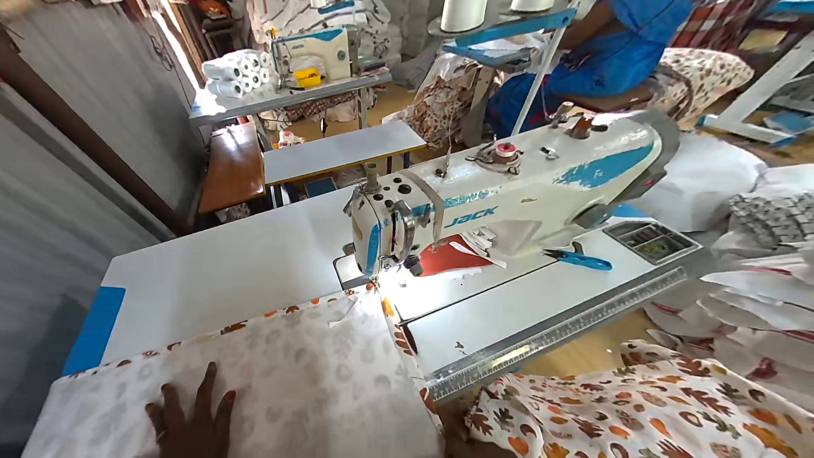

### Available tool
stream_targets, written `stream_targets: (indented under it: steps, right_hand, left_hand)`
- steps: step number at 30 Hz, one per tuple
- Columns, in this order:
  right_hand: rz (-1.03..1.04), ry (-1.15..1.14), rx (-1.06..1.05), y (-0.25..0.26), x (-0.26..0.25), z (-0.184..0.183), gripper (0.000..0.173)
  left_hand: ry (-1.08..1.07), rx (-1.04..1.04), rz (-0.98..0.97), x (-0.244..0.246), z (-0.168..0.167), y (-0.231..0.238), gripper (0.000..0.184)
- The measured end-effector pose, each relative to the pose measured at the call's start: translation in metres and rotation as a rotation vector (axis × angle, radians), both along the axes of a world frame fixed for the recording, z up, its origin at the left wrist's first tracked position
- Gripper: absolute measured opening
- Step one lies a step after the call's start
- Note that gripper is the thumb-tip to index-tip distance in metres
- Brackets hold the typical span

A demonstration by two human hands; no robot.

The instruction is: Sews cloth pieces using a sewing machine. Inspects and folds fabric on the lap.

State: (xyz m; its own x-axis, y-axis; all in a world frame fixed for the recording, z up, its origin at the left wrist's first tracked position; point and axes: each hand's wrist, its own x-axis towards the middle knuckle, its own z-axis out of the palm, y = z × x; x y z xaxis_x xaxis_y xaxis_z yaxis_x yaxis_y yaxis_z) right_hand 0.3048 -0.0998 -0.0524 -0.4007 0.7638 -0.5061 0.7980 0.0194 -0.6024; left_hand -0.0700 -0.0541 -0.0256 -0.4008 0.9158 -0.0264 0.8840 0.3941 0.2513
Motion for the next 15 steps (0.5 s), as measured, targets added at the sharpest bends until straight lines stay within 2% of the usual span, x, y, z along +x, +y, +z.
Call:
stream_targets:
  steps: [3,5,9,12,14,15]
  right_hand:
    - [-0.152,0.055,0.364,0.034,0.000,0.024,0.025]
    - [-0.302,0.111,0.639,0.073,-0.018,0.023,0.021]
    - [-0.465,0.050,0.696,0.113,-0.061,-0.006,0.044]
    - [-0.540,-0.032,0.998,0.115,-0.069,-0.032,0.022]
    - [-0.552,-0.015,1.056,0.115,-0.067,-0.038,0.018]
    - [-0.564,0.007,1.064,0.115,-0.066,-0.041,0.018]
  left_hand:
    - [0.003,0.028,-0.041,0.033,0.004,0.022,0.070]
    - [-0.026,0.126,-0.184,0.074,-0.007,0.048,0.062]
    - [-0.045,0.231,-0.441,0.147,-0.037,0.090,0.055]
    - [-0.099,0.271,-0.720,0.157,-0.046,0.092,0.047]
    - [-0.234,0.259,-0.843,0.149,-0.047,0.089,0.046]
    - [-0.307,0.321,-0.828,0.146,-0.048,0.086,0.045]
